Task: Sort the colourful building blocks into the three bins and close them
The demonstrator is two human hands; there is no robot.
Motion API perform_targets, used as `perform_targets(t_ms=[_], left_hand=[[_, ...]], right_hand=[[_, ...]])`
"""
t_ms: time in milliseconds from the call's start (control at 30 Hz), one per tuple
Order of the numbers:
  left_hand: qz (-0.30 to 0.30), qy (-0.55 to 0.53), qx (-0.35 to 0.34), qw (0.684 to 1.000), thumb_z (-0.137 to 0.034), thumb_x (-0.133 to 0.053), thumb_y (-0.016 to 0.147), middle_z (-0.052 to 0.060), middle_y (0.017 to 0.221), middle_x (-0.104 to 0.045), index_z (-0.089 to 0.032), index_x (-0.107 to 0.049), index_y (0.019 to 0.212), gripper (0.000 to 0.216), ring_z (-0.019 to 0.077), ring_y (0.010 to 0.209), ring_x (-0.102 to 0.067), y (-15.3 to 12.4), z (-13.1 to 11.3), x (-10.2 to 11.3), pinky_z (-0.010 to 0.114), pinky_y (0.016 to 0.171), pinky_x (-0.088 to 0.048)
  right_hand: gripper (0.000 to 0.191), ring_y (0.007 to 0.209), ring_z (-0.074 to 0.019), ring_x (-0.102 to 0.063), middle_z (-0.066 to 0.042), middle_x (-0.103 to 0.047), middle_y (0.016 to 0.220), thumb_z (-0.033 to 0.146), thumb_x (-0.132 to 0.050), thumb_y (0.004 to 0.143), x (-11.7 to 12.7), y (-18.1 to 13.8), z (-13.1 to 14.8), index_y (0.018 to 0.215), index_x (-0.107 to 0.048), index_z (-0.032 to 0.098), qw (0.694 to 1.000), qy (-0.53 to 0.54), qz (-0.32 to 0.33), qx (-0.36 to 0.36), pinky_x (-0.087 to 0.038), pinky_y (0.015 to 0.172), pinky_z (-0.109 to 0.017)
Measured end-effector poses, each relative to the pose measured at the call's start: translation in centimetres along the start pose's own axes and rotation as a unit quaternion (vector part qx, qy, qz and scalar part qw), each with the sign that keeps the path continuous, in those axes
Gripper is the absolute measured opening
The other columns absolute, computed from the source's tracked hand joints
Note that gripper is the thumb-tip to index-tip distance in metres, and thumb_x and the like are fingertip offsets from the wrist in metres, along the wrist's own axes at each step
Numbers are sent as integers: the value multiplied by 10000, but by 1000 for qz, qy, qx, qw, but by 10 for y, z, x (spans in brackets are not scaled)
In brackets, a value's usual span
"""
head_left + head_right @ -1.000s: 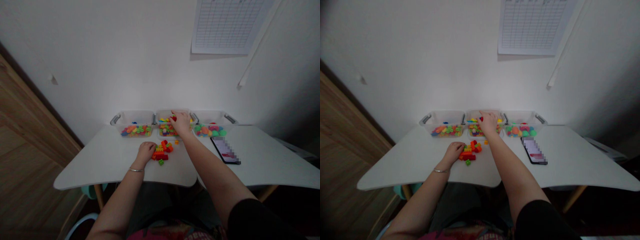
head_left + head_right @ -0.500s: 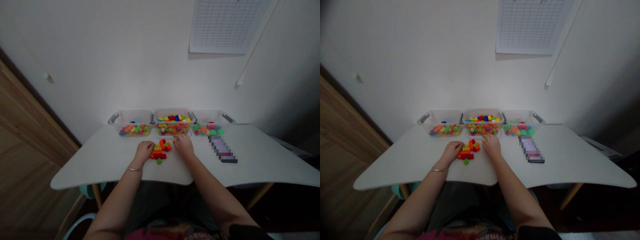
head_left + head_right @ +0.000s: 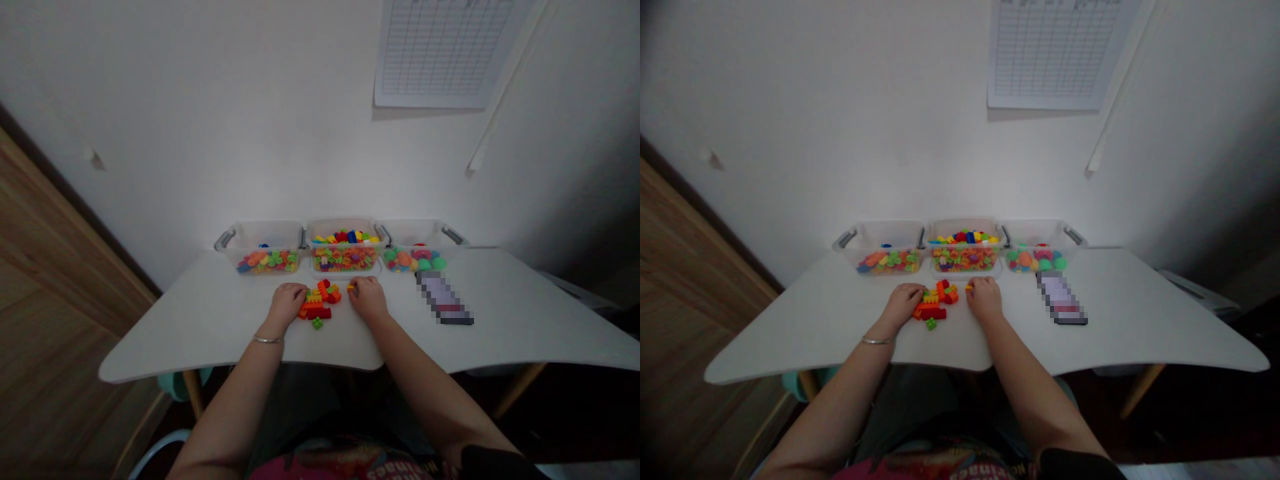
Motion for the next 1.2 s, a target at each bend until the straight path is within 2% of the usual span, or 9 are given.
perform_targets(t_ms=[167,400,533,600,667,767,900,1033,1200], left_hand=[[-4,-2,-7,1000,-262,-460,873,67,1019,-755,-202,-751,944,306,219,1004,-660,-1,0,1,360,982,-449],[-3,2,-5,1000,-256,-460,872,61,1015,-756,-205,-755,934,305,218,1001,-662,-2,0,2,356,977,-457],[-11,-1,-10,1000,-251,-469,867,56,998,-759,-213,-757,924,295,205,981,-668,-1,1,3,341,968,-464],[-11,-3,-11,1000,-251,-469,869,58,1000,-759,-209,-756,926,295,208,985,-668,-1,2,2,345,970,-463],[-9,-4,-10,1000,-246,-472,868,64,1006,-757,-200,-754,931,293,212,989,-667,-2,3,1,351,972,-461],[-8,-1,-9,1000,-239,-478,866,66,1017,-756,-200,-753,942,287,207,994,-665,-2,4,0,347,974,-459],[-4,2,-4,1000,-243,-472,876,66,1037,-753,-199,-751,955,294,211,1014,-661,-1,5,-1,353,986,-451],[2,-4,-7,1000,-239,-466,876,70,1042,-752,-192,-750,955,298,213,1016,-660,-1,5,-1,355,989,-448],[-2,-6,-4,1000,-242,-462,872,65,1041,-753,-200,-751,949,301,211,1021,-658,-1,7,-1,359,999,-443]], right_hand=[[160,980,-252,-568,-81,-721,956,185,-580,817,-1,-2,1,940,-681,188,1000,4,6,0,-430,897,-338],[299,1023,-270,-566,-114,-708,1073,188,-573,808,1,-8,7,1089,-665,147,1000,17,-1,23,-429,921,-366],[201,951,-261,-575,-100,-716,978,181,-581,799,-4,-11,8,973,-682,179,999,27,3,34,-436,885,-377],[161,910,-243,-579,-78,-714,939,170,-591,773,-3,-8,8,906,-675,200,997,71,-8,37,-444,859,-370],[129,849,-222,-581,-57,-704,891,190,-593,751,7,-1,3,861,-659,208,989,143,-43,22,-455,810,-356],[136,776,-204,-563,-45,-665,822,264,-580,746,40,17,-9,850,-635,195,962,227,-154,-17,-449,752,-337],[170,825,-215,-546,-49,-637,826,265,-571,740,89,46,-21,881,-616,181,940,211,-263,-54,-420,800,-345],[160,869,-226,-534,-70,-645,855,285,-576,775,109,66,-32,888,-615,178,938,162,-280,-123,-402,833,-354],[181,922,-249,-548,-88,-672,891,316,-580,801,107,74,-36,901,-669,194,950,92,-244,-171,-386,862,-381]])
Point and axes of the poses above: each hand's wrist, its own y-axis towards the middle knuckle, its own x-axis out of the back of the hand, z = x × y, the point moved 8 cm from there along y, towards the middle knuckle
